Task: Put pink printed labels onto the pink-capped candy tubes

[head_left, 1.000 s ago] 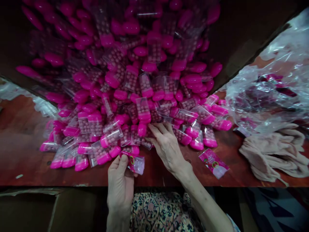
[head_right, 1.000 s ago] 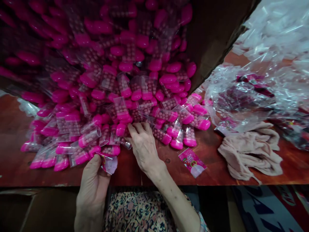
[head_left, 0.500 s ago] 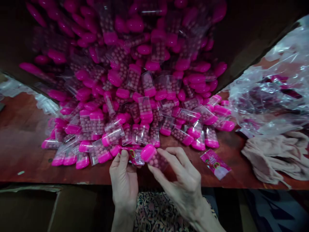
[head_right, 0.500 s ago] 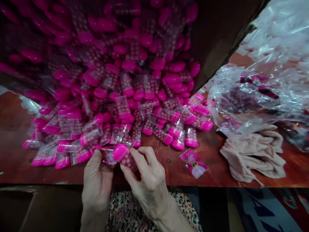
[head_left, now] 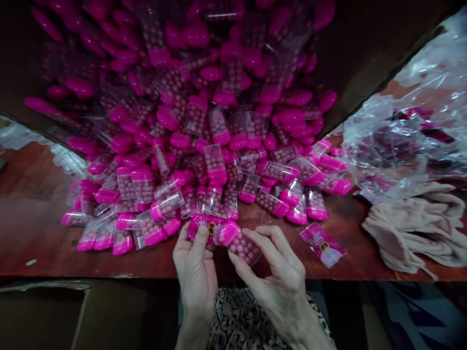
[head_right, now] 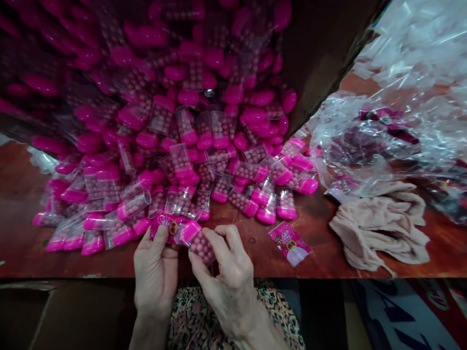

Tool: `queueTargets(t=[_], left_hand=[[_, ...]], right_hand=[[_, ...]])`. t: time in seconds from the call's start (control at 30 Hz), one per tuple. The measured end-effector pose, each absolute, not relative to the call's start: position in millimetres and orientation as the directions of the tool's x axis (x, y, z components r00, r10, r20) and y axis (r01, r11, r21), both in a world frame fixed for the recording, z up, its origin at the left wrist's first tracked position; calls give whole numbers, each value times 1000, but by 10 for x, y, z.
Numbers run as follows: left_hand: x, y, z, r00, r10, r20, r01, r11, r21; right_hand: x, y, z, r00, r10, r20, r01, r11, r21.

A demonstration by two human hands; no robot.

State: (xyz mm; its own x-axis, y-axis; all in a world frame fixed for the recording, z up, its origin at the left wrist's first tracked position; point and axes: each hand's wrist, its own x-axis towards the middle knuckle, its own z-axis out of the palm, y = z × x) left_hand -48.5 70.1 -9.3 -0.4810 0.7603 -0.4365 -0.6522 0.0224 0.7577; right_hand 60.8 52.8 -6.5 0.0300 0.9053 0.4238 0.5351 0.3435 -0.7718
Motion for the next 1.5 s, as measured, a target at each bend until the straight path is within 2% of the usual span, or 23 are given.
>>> queueTargets(t=[0.13,0.23,0.5,0.67,0.83,1.1,1.2,1.3,1.37,1.43,1.5], left_hand=[[-439,693,-45,-394,780,-486,-700,88,709],[-424,700,-45,-396,765,-508,-711,95,697],[-387,695,-123,-400,759,-514,-701,108,705],[-402,694,-98,-398,773,-494,-696,96,711],[-414,678,-86,-324,819,-473,-651,169,740],[-403,674,-83,-219,840,-496,-643,258,721],[-419,681,-75,-181,845,-503,-634,291,717],[-441,662,-76,-121,855,-504,-637,323,700],[-448,644,-79,-98,863,-496,-642,326,693],[-443,631,-82,-107,859,-501,-639,326,696],[-426,627,-87,-125,843,-523,-636,337,694]], right_hand=[[648,535,-62,37,925,379,486,315,-815],[677,539,-73,-5,940,341,431,310,-848],[635,489,-184,6,899,437,509,374,-776],[641,501,-204,38,905,423,495,351,-795],[646,505,-230,51,907,419,494,342,-800],[620,455,-249,84,852,517,536,399,-744],[636,455,-256,124,889,440,445,347,-826],[644,457,-269,146,941,304,278,256,-926],[630,449,-276,153,954,257,207,224,-952],[603,429,-280,165,947,274,236,232,-944],[573,403,-279,176,922,346,351,270,-897]])
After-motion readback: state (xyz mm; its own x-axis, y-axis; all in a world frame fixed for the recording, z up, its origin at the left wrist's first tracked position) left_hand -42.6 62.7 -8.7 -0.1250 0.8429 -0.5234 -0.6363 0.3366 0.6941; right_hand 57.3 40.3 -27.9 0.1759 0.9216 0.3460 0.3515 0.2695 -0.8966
